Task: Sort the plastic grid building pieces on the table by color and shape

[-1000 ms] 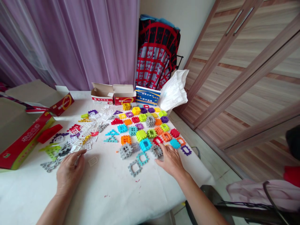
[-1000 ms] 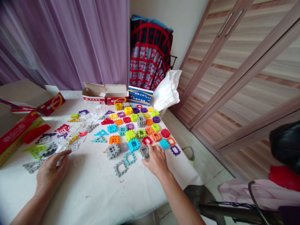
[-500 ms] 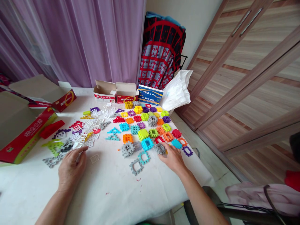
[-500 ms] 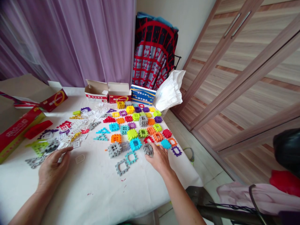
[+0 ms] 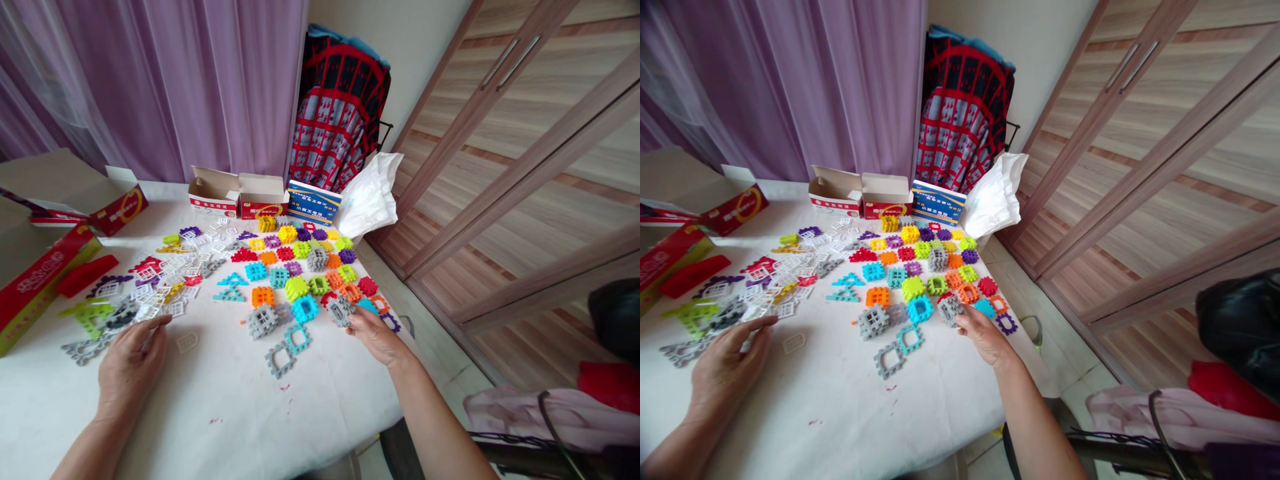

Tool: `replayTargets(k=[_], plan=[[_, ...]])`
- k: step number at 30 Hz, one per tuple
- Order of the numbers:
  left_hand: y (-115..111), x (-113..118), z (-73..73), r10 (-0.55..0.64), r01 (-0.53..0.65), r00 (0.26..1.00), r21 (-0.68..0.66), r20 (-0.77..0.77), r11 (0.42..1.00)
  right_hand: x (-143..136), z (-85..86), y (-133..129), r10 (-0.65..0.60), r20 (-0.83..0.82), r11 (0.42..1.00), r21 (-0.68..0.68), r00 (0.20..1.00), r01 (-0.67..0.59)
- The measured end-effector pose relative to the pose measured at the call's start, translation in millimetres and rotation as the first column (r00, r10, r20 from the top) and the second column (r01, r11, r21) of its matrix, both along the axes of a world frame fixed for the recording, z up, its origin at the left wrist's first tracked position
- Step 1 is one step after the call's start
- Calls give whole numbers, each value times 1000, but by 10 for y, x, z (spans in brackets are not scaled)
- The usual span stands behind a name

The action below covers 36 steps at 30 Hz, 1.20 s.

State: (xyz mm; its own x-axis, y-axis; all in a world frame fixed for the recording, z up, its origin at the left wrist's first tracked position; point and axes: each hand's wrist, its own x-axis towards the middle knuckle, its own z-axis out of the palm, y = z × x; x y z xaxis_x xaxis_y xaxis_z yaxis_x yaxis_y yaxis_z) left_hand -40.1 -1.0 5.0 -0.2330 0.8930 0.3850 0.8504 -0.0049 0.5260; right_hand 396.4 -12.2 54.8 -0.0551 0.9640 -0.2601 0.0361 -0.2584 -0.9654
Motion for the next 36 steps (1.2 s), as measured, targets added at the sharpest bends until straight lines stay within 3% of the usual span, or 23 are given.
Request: replayTargets(k=[3, 6, 13, 20, 22, 26, 30, 36], plan=[[3, -14, -19, -5, 5, 1000, 8, -13, 1000, 23, -21, 25, 5, -83, 999, -44, 997, -8], [8, -22, -34, -14, 14, 1000, 7, -18, 1000, 27, -10, 63, 3, -62, 999, -36, 998, -5], [6, -1, -2, -12, 13, 1000, 2, -26, 1000, 7, 63, 137, 34, 151, 999, 31, 988, -39], [11, 2, 3, -16, 16, 1000, 2, -26, 1000, -47, -225, -68, 13, 499, 986, 138, 867, -94], [11, 6, 4, -17, 17, 999, -5, -33, 1000, -36, -233, -105, 5, 448, 988, 136, 894, -73], [12, 4, -5, -16, 15, 999, -14, -29, 1000, 56, -58, -58, -12, 133, 998, 65, 991, 3], [21, -21, -44, 12, -13, 999, -16, -45, 1000, 133, 127, 36, -7, -166, 1000, -17, 986, 4], [31, -44, -62, 2, -1, 999, 31, -51, 1000, 136, 170, 122, 28, -252, 1000, 9, 967, -27]])
